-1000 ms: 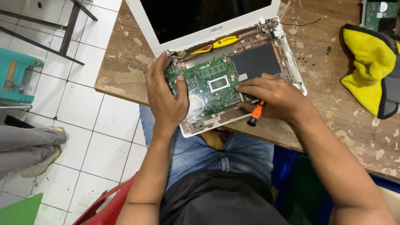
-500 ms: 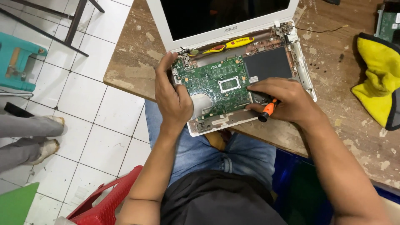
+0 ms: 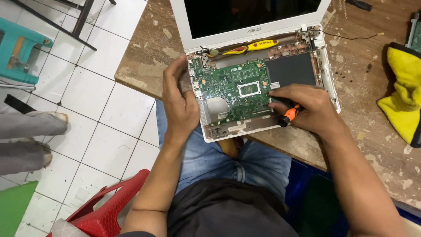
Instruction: The person uses a screwdriver to remove screws from the motherboard of a white laptop, then lifts the motherboard out of the chassis and places it on a white board. The person continues to remove additional screws from the motherboard while it rests on the board.
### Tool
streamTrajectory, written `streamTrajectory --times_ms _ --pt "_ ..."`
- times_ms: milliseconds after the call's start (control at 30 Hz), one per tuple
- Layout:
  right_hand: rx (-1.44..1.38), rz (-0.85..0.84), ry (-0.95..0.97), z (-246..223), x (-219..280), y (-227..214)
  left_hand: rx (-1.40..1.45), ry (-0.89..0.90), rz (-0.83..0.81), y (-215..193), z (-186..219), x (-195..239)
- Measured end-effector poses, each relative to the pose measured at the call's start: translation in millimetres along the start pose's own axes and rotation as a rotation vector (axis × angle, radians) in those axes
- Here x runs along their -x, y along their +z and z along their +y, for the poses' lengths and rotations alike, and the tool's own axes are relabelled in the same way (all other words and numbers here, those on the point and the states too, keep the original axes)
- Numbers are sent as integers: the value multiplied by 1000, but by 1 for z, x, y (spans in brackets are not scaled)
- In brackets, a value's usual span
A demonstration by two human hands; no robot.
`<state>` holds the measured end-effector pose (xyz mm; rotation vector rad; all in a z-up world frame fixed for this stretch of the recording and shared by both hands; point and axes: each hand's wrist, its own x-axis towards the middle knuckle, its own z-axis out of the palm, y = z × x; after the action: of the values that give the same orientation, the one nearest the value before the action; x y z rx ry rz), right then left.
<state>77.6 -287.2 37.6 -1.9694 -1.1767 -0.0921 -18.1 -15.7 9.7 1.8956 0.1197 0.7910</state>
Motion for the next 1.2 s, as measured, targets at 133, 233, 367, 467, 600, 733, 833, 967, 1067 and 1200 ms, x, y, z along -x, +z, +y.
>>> streamTrajectory --times_ms 133,233,367,467,600,733,833,967,1067,1200 --pt "-4 9 14 3 1 3 -140 -32 -122 -28 8 0" --pt "4 26 4 2 -1 3 -247 -69 -366 -40 8 0" --pt "20 28 -4 0 -2 2 -290 -59 -413 -42 3 3" --pt "19 38 -23 3 2 3 -291 -68 -409 -40 2 3" --pt "18 58 -8 1 2 3 -284 -76 -408 -39 -1 5" --pt "43 34 -5 4 2 4 -288 -64 -401 -39 -6 8" --pt "99 42 -19 8 5 6 -296 -53 -403 -39 -7 8" --pt "95 57 -17 10 9 5 -293 -61 -402 -38 -9 9" --pt "129 54 -25 12 10 6 -297 -53 -396 -37 -11 11" --pt "154 49 -1 16 11 8 -288 -50 -393 -37 -6 9"
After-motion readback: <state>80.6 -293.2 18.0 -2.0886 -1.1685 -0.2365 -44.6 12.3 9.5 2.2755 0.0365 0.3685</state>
